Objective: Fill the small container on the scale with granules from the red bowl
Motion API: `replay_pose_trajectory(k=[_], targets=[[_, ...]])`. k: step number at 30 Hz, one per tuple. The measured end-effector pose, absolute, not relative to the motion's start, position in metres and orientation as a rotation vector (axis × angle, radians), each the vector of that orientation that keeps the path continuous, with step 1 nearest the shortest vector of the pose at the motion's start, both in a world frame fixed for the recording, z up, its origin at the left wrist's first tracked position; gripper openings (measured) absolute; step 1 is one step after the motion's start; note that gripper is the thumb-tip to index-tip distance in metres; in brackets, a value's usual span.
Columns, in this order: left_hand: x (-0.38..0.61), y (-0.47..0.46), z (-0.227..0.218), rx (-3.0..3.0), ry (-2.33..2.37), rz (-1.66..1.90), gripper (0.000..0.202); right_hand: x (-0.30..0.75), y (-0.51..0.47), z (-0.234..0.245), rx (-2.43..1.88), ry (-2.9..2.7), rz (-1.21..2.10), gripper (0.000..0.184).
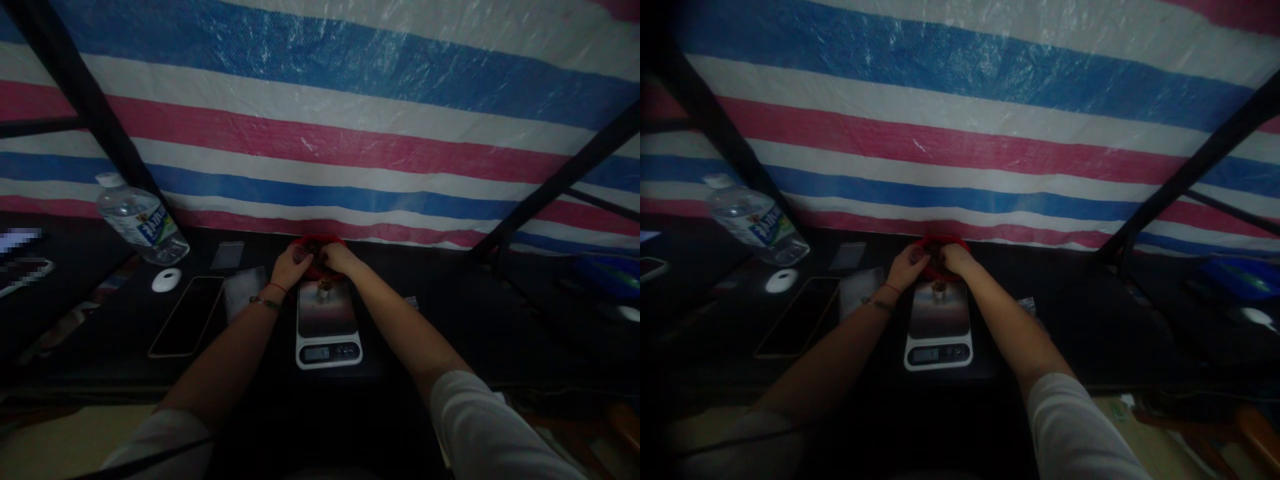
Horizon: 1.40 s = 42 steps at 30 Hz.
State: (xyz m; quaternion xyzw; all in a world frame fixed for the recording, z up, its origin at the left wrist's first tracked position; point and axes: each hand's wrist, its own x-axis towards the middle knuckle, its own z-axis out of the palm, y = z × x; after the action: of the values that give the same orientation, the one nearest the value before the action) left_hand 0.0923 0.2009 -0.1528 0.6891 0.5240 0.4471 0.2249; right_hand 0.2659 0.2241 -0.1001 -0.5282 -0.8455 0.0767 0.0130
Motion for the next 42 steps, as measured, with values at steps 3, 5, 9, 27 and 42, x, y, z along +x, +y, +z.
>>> replay_pose_trajectory(k=[3,5,9,27,42], targets=[[0.092,0.201,-0.152,1.899,1.446,1.234,0.035,0.273,0.218,-0.102,-1.629,-2.552,0.221,0.025],[0.092,0.201,-0.151,1.894,1.453,1.235,0.035,0.278,0.21,-0.106,-1.585,-2.414,0.263,0.023],[0.093,0.201,-0.151,1.879,1.453,1.237,0.033,0.288,0.186,-0.113,-1.392,-2.106,0.416,0.016],[0.093,0.203,-0.153,1.892,1.445,1.245,0.031,0.279,0.124,-0.078,-1.021,-2.436,0.402,0.015],[0.093,0.201,-0.15,1.883,1.469,1.211,0.032,0.282,0.12,-0.073,-1.009,-2.394,0.426,0.017]])
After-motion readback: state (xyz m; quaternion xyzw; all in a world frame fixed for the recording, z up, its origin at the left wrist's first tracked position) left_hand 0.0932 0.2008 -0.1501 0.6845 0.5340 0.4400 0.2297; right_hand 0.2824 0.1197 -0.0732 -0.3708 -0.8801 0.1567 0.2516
